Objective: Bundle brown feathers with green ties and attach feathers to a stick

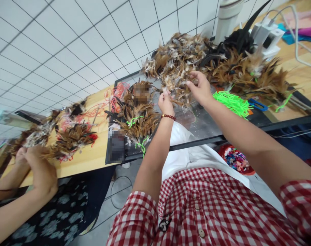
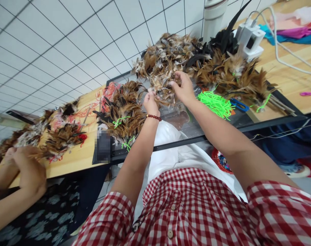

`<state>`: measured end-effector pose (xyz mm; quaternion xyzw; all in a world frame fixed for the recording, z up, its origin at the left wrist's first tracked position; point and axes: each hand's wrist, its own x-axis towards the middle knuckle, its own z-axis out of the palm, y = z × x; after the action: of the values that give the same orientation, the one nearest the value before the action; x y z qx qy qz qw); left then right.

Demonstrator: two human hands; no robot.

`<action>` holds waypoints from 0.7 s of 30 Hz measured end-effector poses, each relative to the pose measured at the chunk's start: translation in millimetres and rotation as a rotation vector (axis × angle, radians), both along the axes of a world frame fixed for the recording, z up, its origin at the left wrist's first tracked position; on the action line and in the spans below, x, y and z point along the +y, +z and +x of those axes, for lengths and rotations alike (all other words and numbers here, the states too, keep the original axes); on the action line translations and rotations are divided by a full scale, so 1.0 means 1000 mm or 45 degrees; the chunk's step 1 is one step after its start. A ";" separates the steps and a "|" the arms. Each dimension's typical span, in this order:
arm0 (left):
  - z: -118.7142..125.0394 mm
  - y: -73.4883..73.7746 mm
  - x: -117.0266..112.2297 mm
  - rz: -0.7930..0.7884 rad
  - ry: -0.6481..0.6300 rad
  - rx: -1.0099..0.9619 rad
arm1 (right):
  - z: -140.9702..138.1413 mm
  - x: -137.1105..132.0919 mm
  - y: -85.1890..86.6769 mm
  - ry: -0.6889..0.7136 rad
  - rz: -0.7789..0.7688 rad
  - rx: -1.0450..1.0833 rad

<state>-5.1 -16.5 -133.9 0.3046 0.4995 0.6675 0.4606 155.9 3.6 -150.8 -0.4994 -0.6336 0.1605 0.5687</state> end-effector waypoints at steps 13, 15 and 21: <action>-0.003 0.002 0.001 -0.043 -0.040 -0.086 | 0.005 -0.021 0.022 0.199 -0.147 -0.779; -0.002 0.005 -0.001 -0.058 -0.057 -0.090 | 0.003 -0.027 0.022 0.197 -0.185 -0.894; 0.000 0.010 -0.007 -0.079 -0.079 -0.089 | -0.009 -0.032 0.026 0.115 -0.272 -0.726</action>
<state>-5.3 -23.1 -123.5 0.2819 0.4938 0.6474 0.5075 146.8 -28.1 -125.0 -0.5524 -0.7688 0.1048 0.3047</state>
